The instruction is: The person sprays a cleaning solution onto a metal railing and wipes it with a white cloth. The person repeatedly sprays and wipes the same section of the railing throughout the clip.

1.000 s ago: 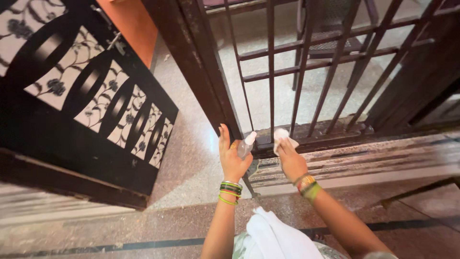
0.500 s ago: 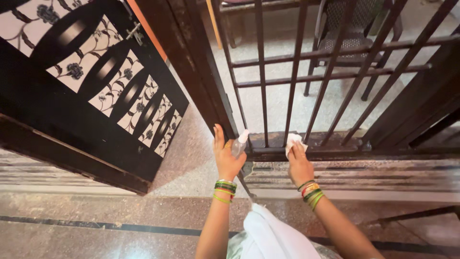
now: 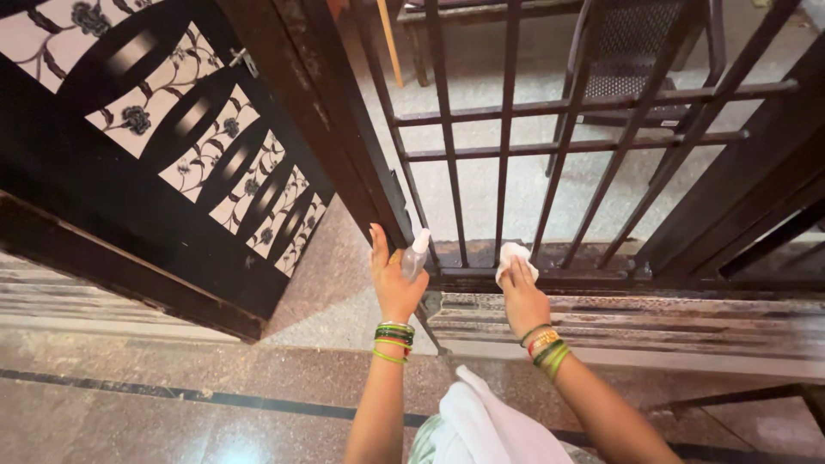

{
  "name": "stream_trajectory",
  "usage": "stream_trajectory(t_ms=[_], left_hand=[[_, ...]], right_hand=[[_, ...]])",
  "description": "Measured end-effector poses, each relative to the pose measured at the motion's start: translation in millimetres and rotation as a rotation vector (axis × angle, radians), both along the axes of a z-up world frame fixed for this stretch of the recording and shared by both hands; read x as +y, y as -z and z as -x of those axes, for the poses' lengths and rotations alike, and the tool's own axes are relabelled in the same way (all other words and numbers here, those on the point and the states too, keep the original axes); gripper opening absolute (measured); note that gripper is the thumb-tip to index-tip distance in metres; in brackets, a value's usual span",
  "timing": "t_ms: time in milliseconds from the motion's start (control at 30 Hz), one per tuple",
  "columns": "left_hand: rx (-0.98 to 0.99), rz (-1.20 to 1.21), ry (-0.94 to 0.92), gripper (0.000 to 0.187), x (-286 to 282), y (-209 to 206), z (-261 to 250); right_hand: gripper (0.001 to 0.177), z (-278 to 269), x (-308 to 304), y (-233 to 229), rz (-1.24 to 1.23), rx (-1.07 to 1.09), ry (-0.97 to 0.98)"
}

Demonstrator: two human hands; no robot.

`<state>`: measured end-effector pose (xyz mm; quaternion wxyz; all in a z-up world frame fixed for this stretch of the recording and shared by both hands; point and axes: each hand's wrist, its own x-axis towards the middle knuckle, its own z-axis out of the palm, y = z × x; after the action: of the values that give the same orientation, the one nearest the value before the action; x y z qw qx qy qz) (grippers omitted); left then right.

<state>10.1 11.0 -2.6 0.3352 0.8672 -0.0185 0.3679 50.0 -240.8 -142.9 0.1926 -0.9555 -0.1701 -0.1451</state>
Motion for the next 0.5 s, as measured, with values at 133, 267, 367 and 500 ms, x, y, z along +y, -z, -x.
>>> stream_trajectory(t_ms=[133, 267, 367, 500], left_hand=[[0.017, 0.080, 0.052, 0.031, -2, 1, 5], [0.006, 0.100, 0.106, 0.040, -5, -11, 14], [-0.023, -0.024, 0.023, 0.035, -6, -26, 11], [-0.044, -0.043, 0.014, 0.035, -5, -28, -7]], right_hand=[[0.034, -26, 1, -2, 0.043, -0.073, -0.020], [0.047, -4, -12, -29, -0.218, -0.106, -0.182], [0.049, 35, -30, -64, -0.538, -0.114, -0.071], [0.032, 36, -62, -66, -0.382, -0.470, 0.031]])
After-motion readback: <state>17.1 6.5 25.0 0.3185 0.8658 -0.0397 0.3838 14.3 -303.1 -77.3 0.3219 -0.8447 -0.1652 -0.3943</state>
